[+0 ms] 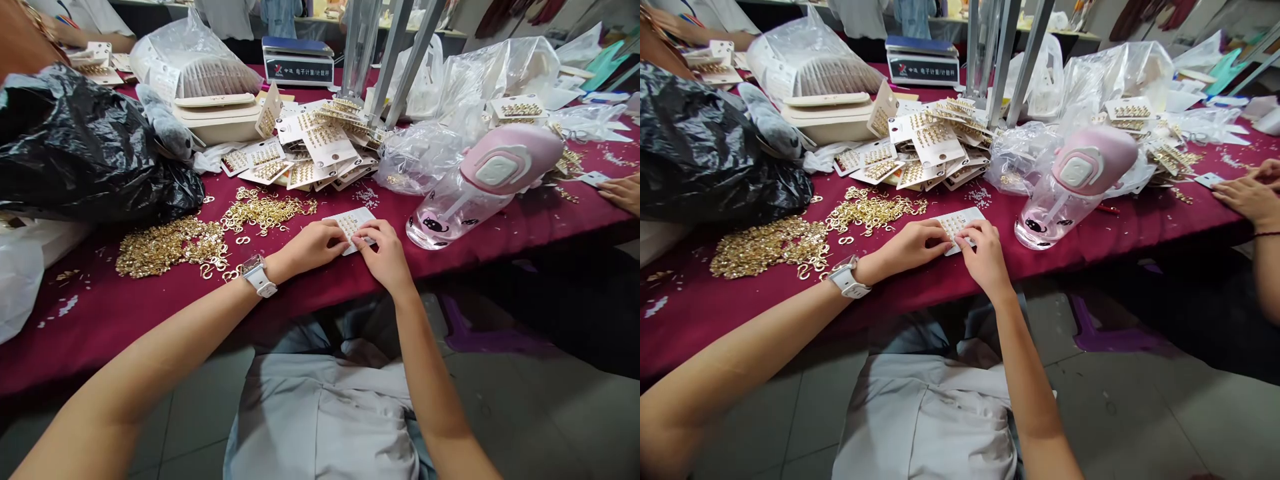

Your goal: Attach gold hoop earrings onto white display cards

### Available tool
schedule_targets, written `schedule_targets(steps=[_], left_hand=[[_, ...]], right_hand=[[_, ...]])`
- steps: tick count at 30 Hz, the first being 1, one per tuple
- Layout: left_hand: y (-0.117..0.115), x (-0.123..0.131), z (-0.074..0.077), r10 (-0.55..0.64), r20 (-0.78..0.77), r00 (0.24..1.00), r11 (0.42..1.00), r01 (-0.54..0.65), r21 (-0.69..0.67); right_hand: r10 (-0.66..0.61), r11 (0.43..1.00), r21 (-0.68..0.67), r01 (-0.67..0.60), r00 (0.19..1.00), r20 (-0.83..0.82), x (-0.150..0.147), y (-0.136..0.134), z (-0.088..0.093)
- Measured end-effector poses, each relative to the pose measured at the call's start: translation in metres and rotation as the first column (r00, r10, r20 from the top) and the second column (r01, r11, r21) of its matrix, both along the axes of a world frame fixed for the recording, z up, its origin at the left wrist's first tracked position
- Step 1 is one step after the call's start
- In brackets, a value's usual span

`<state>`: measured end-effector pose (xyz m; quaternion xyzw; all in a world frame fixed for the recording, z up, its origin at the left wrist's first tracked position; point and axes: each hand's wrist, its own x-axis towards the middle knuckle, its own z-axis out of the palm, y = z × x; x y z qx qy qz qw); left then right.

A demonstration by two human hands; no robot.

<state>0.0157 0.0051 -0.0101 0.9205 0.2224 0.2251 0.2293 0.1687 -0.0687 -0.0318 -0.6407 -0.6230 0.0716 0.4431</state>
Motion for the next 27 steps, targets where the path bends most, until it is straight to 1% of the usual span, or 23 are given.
schedule_targets(steps=[11, 18, 27], left_hand=[[-0.0008, 0.0002, -0.0012, -0.008, 0.001, 1.0, 1.0, 0.008, 0.006], [0.0003, -0.0004, -0.0009, -0.017, -0.009, 1.0, 1.0, 0.017, 0.015], [0.0012, 0.0004, -0.0013, -0.024, -0.005, 1.0, 1.0, 0.024, 0.003]], right_hand=[[0.053, 0.998, -0.043, -0.054, 0.998, -0.026, 0.0021, 0.0016, 0.0027], [0.048, 0.998, -0.026, -0.049, 0.999, -0.024, 0.0032, 0.0018, 0.001], [0.056, 0.998, -0.041, -0.056, 0.998, 0.011, 0.0031, 0.001, 0.0026]])
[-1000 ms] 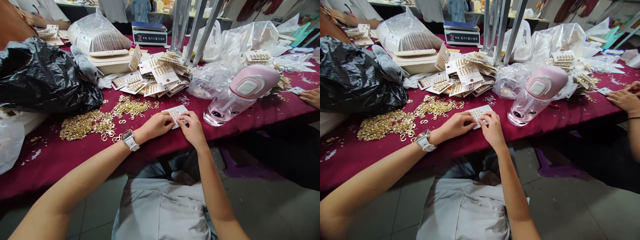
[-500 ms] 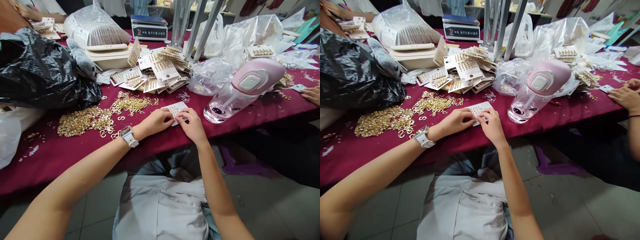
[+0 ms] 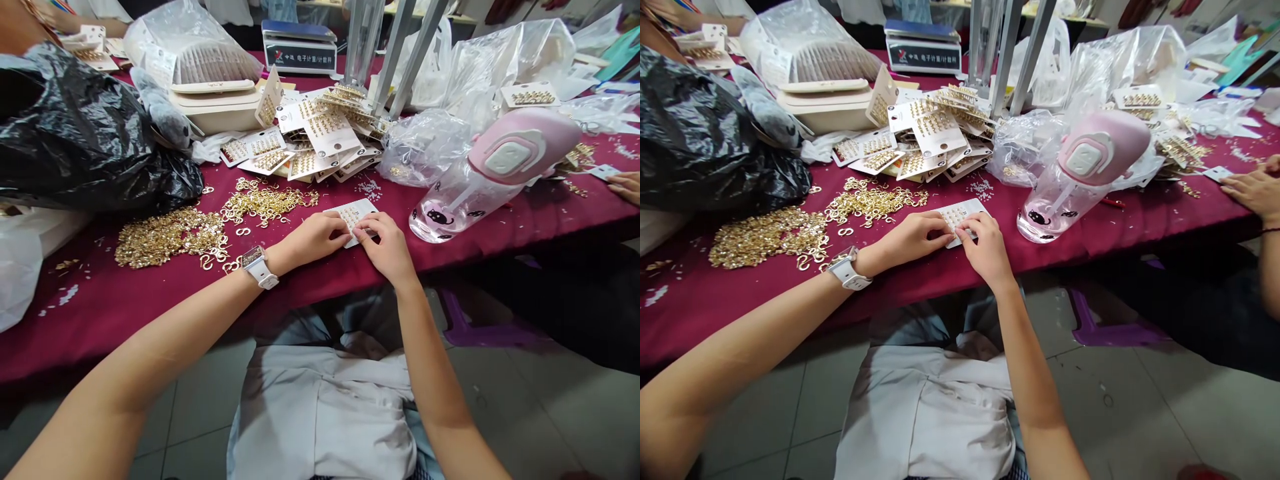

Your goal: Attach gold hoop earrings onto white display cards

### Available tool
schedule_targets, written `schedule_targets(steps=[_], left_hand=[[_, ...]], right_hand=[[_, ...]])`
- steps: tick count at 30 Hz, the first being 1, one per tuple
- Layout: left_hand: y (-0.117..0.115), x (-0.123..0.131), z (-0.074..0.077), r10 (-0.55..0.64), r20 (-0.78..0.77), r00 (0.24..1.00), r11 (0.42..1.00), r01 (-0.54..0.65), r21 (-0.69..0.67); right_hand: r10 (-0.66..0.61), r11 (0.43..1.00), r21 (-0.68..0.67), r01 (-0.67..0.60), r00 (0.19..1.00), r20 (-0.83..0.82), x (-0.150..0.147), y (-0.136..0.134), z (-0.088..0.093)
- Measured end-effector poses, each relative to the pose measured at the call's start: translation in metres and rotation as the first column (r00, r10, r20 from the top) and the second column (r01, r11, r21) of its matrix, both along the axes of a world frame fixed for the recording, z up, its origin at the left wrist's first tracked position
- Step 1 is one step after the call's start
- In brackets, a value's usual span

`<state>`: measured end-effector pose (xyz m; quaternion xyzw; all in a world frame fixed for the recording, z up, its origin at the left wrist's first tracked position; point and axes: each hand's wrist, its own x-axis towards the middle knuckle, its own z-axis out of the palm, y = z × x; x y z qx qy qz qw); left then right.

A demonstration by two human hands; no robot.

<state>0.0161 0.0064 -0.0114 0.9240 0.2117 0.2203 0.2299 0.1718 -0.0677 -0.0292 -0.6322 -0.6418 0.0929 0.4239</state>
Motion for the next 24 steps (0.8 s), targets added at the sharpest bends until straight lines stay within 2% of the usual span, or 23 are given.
schedule_targets(steps=[10, 17, 24], left_hand=[[-0.0003, 0.0, -0.0006, 0.0, -0.016, 1.0, 1.0, 0.0, 0.01], [-0.0008, 0.0004, 0.0, 0.003, -0.04, 0.999, 1.0, -0.002, 0.016], [-0.0012, 0.0005, 0.0005, 0.0, -0.025, 1.0, 1.0, 0.001, 0.01]], right_hand=[[-0.01, 1.0, 0.03, 0.01, 1.0, 0.004, -0.0016, -0.0021, 0.0006], [-0.009, 0.998, 0.062, 0.004, 0.996, 0.083, -0.0055, -0.0039, 0.0025], [-0.004, 0.998, 0.065, 0.005, 1.0, -0.009, -0.0033, -0.006, -0.0001]])
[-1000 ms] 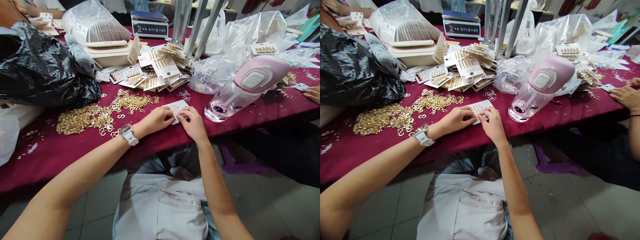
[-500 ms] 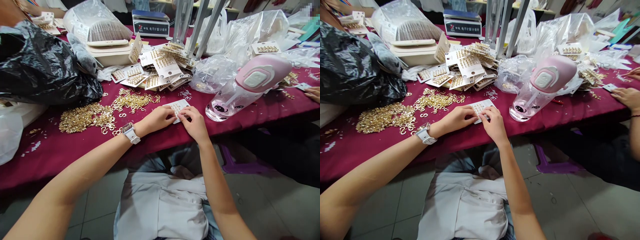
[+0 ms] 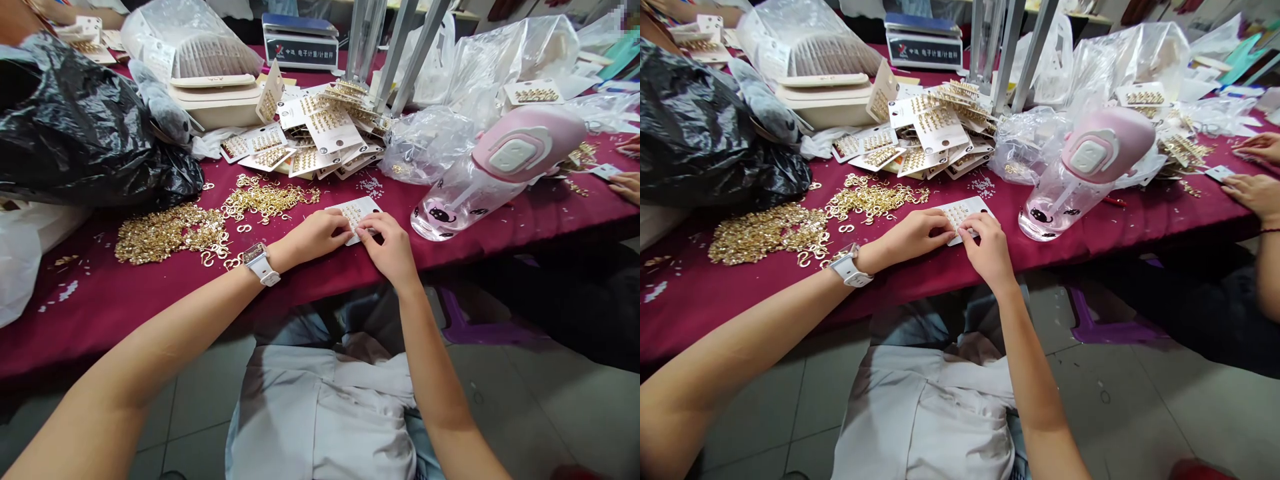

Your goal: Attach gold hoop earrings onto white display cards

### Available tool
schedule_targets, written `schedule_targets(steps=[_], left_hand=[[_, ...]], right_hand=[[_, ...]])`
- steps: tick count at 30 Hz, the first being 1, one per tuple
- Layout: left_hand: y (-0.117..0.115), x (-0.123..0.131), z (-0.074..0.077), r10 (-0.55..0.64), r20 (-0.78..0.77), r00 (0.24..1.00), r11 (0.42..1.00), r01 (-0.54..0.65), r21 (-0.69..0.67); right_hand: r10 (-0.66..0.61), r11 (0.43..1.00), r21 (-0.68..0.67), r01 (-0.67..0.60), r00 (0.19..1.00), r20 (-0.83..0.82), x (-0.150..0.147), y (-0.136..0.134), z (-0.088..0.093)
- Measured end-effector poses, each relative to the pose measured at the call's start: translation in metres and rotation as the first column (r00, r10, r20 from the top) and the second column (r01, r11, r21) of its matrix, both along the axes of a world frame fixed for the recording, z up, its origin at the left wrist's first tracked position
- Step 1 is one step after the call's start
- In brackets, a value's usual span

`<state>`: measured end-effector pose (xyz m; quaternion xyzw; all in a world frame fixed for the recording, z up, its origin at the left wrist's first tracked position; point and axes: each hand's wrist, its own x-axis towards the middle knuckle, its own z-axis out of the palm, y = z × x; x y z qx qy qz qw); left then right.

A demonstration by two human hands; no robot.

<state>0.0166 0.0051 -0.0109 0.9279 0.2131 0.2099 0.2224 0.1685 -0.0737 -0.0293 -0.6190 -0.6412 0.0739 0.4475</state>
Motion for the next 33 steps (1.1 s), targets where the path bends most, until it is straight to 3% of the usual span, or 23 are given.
schedule_targets(steps=[33], left_hand=[[0.0006, 0.0004, -0.0008, 0.011, 0.001, 1.0, 1.0, -0.011, 0.03]], right_hand=[[0.011, 0.995, 0.1, -0.019, 0.997, 0.081, 0.0023, 0.0017, -0.0036]])
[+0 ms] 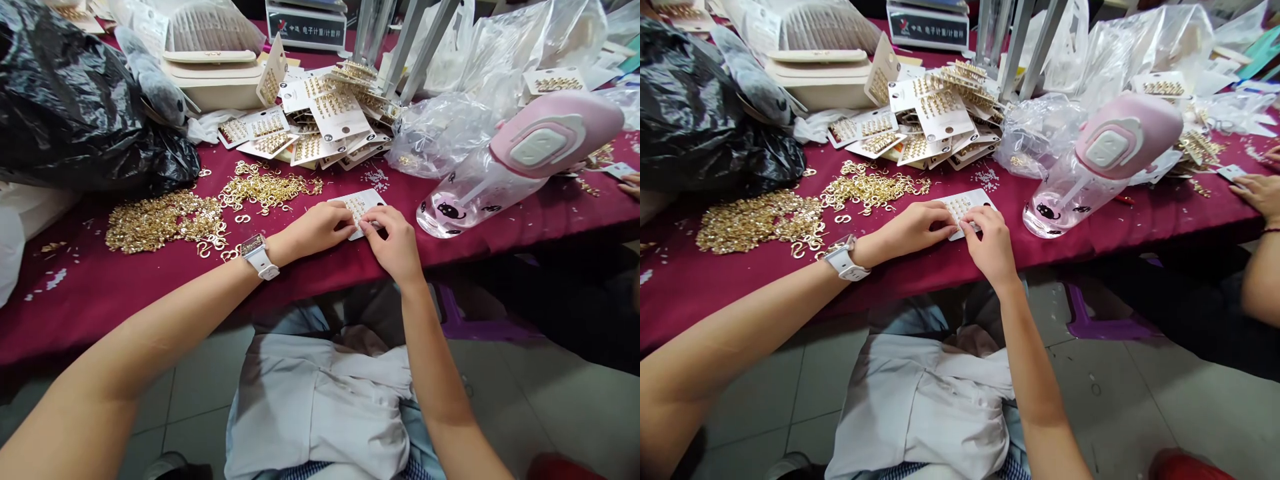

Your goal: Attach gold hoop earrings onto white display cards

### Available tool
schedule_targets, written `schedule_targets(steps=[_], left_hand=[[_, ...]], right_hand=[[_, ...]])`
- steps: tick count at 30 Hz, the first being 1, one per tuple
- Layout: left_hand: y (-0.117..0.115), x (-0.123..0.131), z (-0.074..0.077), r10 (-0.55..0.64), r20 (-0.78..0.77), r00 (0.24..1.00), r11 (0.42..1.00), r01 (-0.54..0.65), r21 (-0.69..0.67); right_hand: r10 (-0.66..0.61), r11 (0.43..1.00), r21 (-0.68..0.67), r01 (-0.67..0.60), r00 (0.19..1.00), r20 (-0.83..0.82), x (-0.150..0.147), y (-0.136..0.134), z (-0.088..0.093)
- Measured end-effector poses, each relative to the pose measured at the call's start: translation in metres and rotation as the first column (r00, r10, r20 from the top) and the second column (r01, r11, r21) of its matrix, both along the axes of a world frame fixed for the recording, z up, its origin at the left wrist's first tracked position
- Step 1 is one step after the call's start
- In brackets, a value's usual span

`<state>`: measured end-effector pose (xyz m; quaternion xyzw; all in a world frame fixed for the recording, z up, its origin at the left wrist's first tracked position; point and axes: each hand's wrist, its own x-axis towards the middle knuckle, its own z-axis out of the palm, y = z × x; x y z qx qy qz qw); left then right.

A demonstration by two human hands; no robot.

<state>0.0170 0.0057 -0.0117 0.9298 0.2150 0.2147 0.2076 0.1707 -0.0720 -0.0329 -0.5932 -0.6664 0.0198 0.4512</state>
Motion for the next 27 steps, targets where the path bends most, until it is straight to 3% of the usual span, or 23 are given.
schedule_targets(steps=[7, 14, 21, 27], left_hand=[[-0.0002, 0.0004, 0.0004, 0.007, -0.01, 1.0, 1.0, -0.007, 0.008], [-0.0007, 0.0002, 0.0007, 0.013, -0.009, 1.0, 1.0, -0.013, 0.008], [-0.0002, 0.0013, 0.001, 0.005, -0.005, 1.0, 1.0, -0.005, 0.014], [-0.0003, 0.0007, 0.0007, 0.001, -0.006, 1.0, 1.0, -0.001, 0.014]], right_hand=[[0.005, 1.0, 0.017, -0.006, 0.999, 0.036, -0.0001, -0.0014, 0.0009], [-0.012, 0.999, 0.053, 0.001, 0.98, 0.2, -0.0038, -0.0015, -0.0014], [-0.02, 0.997, 0.078, 0.006, 0.982, 0.189, -0.0039, -0.0014, -0.0026], [-0.011, 1.0, 0.005, 0.01, 0.991, 0.133, -0.0036, -0.0022, 0.001]])
